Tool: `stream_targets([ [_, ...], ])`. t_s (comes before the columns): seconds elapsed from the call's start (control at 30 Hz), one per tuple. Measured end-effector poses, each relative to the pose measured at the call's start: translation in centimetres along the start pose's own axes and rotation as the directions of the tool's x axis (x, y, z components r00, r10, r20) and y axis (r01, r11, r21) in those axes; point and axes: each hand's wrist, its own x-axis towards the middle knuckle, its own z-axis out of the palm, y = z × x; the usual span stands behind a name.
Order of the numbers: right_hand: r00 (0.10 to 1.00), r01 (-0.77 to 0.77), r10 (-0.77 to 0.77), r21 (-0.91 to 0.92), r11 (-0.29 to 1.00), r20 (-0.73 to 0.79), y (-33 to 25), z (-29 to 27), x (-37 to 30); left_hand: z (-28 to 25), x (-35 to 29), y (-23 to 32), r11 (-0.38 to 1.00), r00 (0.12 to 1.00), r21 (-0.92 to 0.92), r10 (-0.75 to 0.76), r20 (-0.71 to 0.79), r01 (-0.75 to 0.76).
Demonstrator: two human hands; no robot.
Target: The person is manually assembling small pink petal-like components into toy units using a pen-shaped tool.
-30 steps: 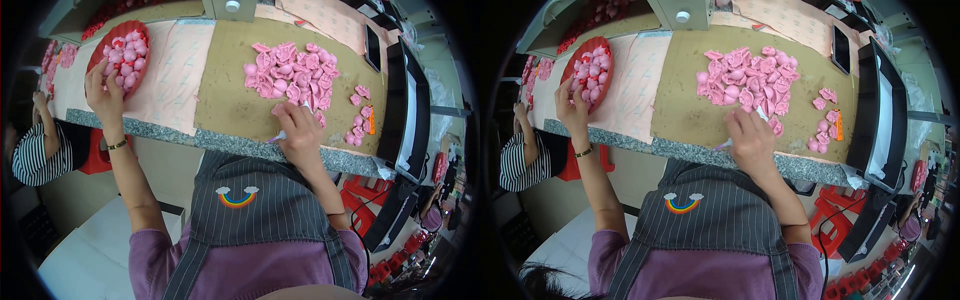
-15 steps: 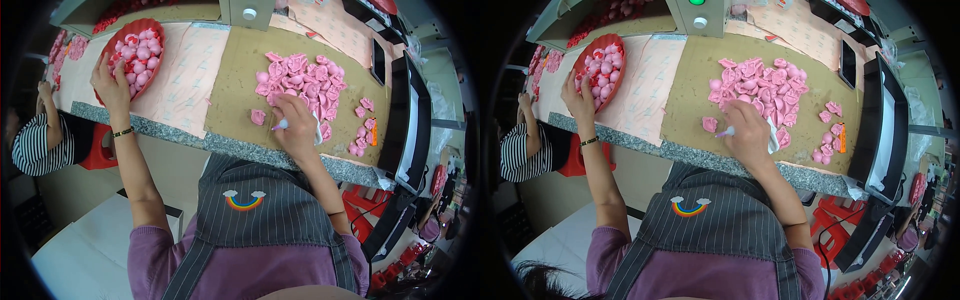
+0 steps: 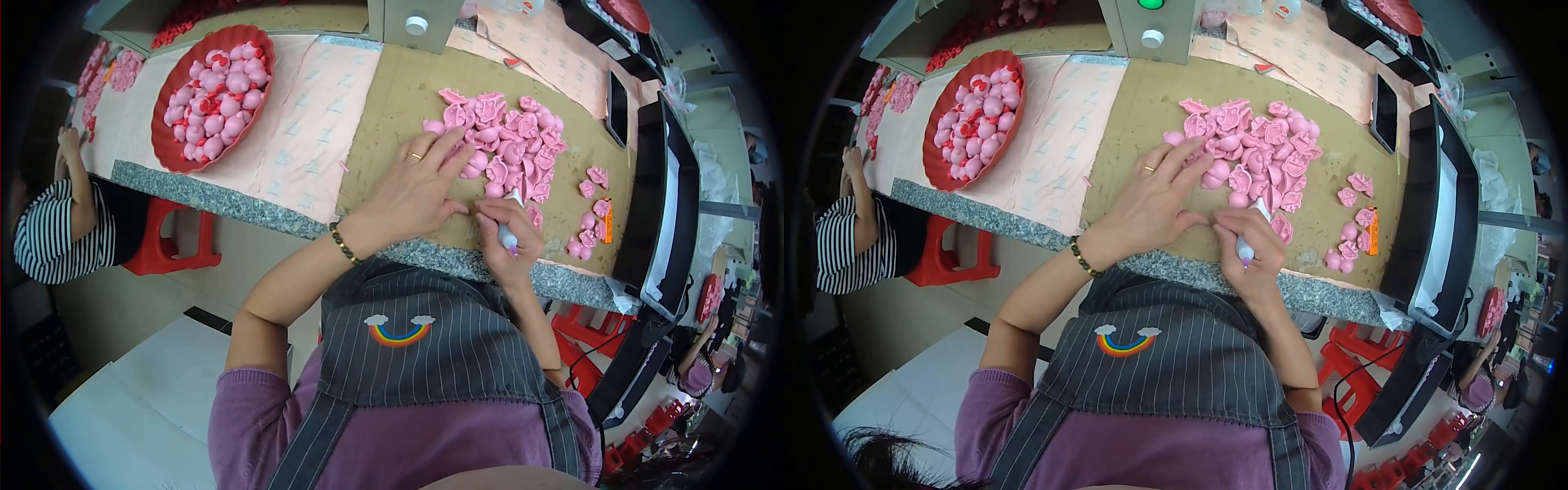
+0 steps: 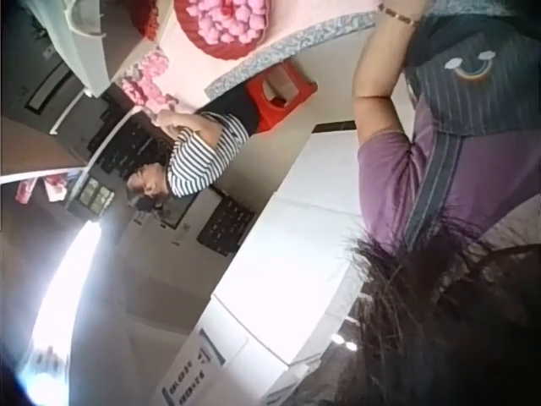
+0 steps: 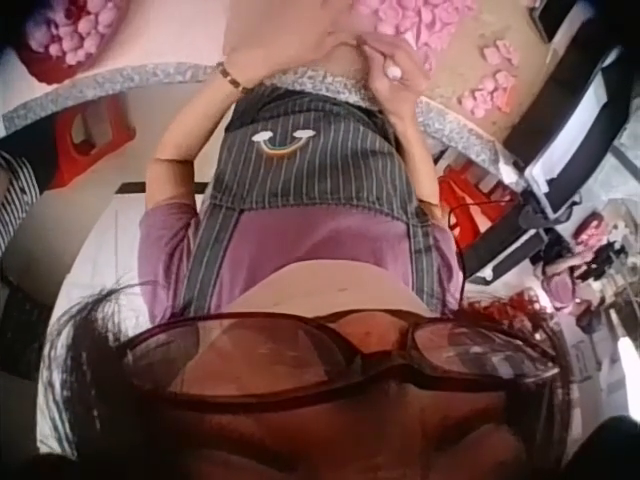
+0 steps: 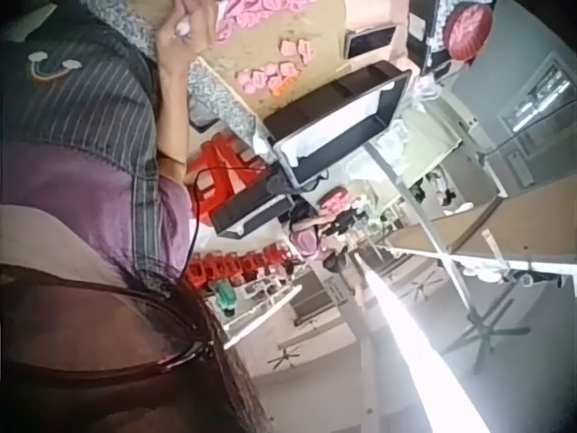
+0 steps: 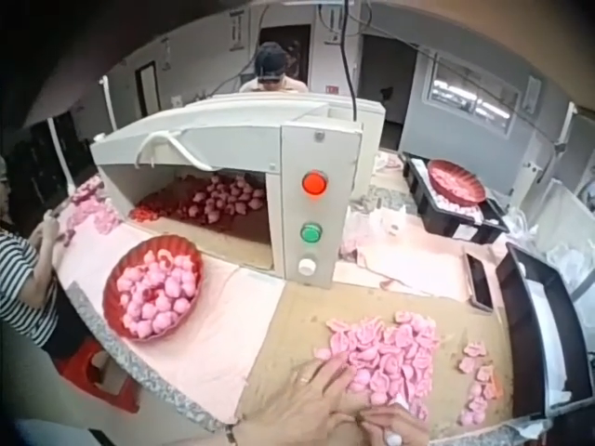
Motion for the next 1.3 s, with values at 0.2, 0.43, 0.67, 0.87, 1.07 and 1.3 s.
stream_targets([
  [0.2,0.999,-0.031,0.031,-0.050,0.998,0.013,0.4,-1.0,-0.7,-0.2,-1.1,-1.1,0.998,0.999,0.059,0.012,-0.045,-0.009],
  [0.43,0.999,0.011,-0.009,-0.054,0.998,0.042,0.5,-0.9,-0.4,-2.6,-2.7,-3.2,0.997,0.989,0.066,-0.038,-0.146,0.048],
  [0.67,0.997,0.040,-0.037,-0.045,0.998,0.061,0.7,-0.9,-0.2,-3.3,-2.2,-2.2,0.988,0.985,-0.110,-0.122,-0.121,0.108],
  [0.87,0.996,0.068,-0.066,-0.042,0.997,0.052,0.8,-0.8,-0.2,-2.3,-0.9,-2.2,0.996,0.996,0.093,0.010,-0.092,-0.001],
  [1.07,0.997,0.056,-0.054,-0.037,0.998,0.049,0.9,-0.9,-0.1,-3.5,-0.1,-4.2,0.942,0.982,0.324,-0.030,-0.185,0.089],
  [1.3,0.994,0.097,-0.094,-0.042,0.994,0.061,0.8,-0.7,-0.1,-1.5,2.7,-3.1,0.976,0.990,0.217,0.027,-0.139,0.004],
])
